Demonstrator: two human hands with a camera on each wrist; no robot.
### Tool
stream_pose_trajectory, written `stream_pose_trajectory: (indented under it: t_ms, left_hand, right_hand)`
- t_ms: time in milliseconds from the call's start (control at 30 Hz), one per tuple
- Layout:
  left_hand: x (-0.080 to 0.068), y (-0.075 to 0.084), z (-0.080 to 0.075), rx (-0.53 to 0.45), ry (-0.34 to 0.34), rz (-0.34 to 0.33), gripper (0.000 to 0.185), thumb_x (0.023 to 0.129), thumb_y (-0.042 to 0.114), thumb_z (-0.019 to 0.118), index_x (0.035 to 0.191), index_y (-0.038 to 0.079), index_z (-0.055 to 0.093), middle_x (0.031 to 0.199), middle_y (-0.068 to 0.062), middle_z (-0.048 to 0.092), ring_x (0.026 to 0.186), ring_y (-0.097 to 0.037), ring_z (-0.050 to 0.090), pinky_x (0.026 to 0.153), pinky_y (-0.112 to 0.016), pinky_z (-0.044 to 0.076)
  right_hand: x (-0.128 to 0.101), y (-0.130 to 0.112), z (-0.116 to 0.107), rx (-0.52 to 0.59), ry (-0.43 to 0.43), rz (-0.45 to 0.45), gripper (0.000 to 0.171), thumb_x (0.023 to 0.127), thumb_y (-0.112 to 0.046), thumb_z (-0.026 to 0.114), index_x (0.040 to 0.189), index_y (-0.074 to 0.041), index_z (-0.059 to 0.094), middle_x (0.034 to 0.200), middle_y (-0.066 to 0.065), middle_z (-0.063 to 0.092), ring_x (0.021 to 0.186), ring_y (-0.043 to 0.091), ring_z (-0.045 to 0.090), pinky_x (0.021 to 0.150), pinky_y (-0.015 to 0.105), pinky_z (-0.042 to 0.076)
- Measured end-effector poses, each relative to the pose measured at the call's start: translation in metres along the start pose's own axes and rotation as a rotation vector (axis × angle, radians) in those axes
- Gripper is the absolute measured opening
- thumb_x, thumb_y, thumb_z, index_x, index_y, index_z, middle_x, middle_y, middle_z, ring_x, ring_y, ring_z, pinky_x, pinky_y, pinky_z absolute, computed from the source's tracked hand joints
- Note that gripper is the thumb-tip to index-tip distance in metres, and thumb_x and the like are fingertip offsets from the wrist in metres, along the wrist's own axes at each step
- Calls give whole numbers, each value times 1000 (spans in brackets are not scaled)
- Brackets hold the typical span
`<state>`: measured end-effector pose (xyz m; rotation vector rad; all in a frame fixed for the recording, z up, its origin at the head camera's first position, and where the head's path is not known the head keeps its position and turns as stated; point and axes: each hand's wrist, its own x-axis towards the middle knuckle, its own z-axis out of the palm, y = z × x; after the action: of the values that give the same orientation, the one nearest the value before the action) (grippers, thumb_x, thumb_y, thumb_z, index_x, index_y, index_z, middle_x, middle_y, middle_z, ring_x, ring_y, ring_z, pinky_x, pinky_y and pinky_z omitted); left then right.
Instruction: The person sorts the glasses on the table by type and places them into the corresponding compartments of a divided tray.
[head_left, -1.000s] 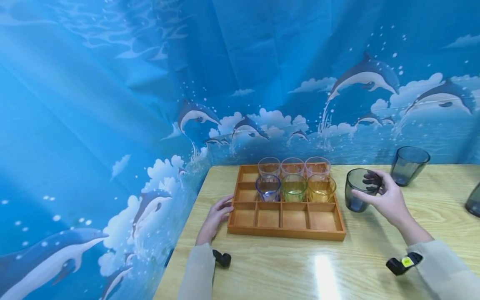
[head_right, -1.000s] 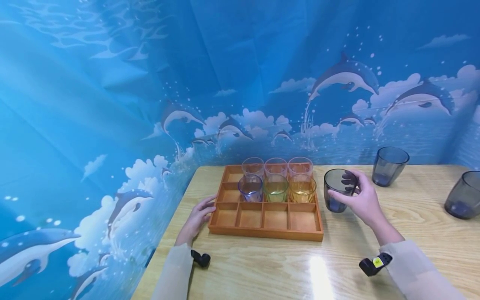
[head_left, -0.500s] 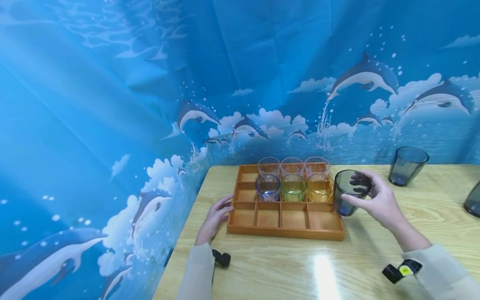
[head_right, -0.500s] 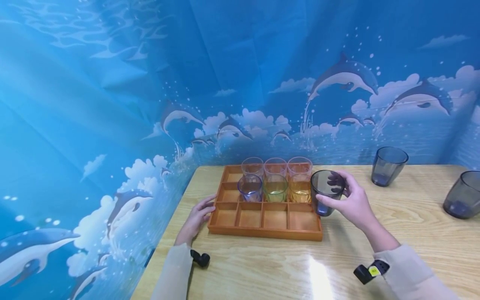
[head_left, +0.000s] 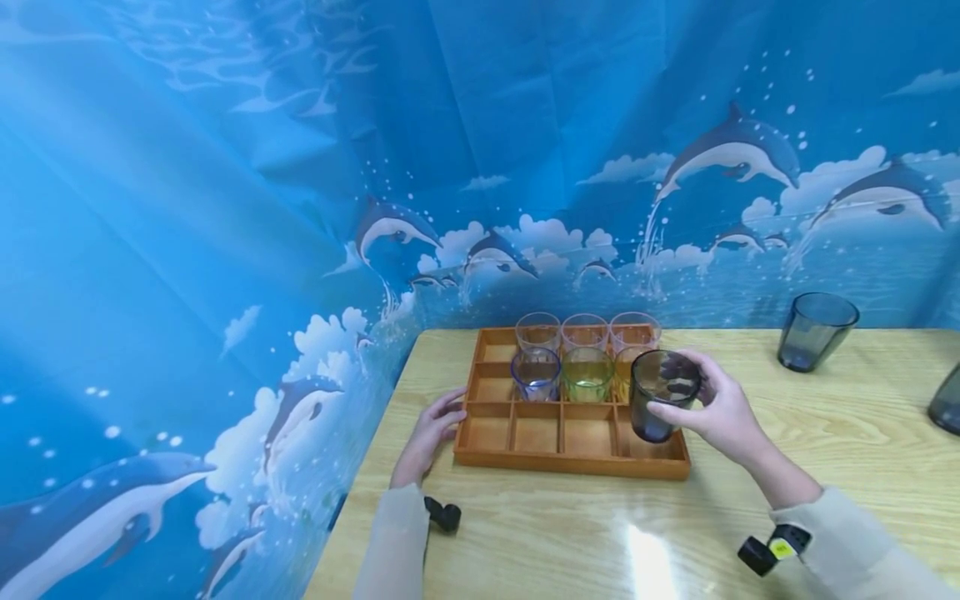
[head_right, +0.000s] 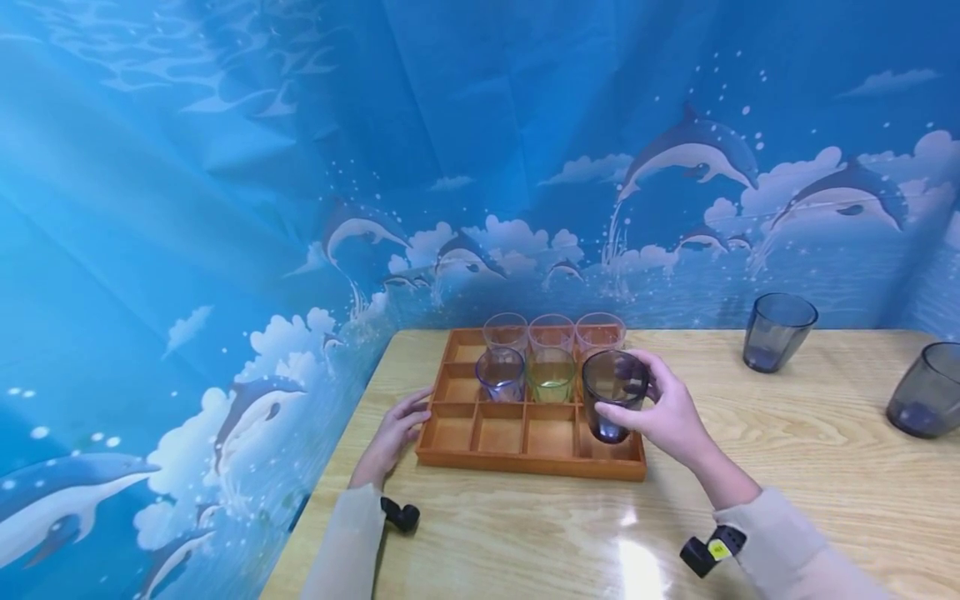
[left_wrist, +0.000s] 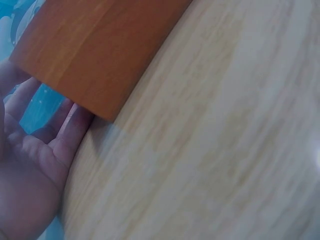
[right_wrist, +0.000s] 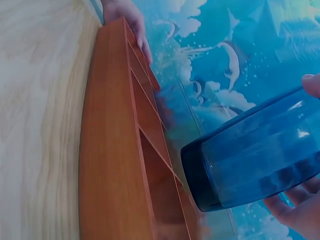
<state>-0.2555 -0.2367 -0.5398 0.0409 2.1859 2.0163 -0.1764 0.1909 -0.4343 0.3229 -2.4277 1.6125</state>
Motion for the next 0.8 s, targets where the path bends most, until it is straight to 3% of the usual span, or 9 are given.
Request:
stream_pose_trajectory:
  t_ms: [100, 333, 567, 800]
  left_hand:
    - [-1, 1, 0, -11, 10, -3, 45, 88, 20, 62, 132, 18, 54, 125, -10, 53, 113, -23, 49, 86, -39, 45]
    - [0, 1, 1, -29, 11, -11, 45, 89, 18, 62, 133, 18, 53, 126, -11, 52, 112, -21, 49, 87, -38, 44]
    - [-5, 12, 1, -36, -47, -19, 47, 92, 14, 58, 137, 11, 46, 131, -16, 48, 113, -20, 48, 89, -40, 42]
    - [-14, 24, 4, -23, -53, -21, 47, 92, 12, 56, 138, 8, 45, 131, -17, 48, 113, -21, 47, 89, -40, 42]
  right_hand:
    - [2, -4, 9, 25, -22, 0, 74, 76, -18, 78, 137, -5, 37, 123, 15, 48, 105, 24, 53, 82, 16, 44]
    - [7, -11, 29, 111, -73, -34, 72, 74, -16, 79, 135, -12, 41, 121, 13, 51, 99, 30, 56, 70, 27, 51]
    - [12, -11, 48, 208, -112, -42, 72, 73, -13, 80, 134, -10, 41, 123, 15, 51, 103, 36, 55, 75, 29, 51]
    - [16, -13, 66, 207, -112, -30, 75, 70, -17, 82, 132, -12, 42, 122, 12, 52, 103, 32, 55, 78, 31, 50]
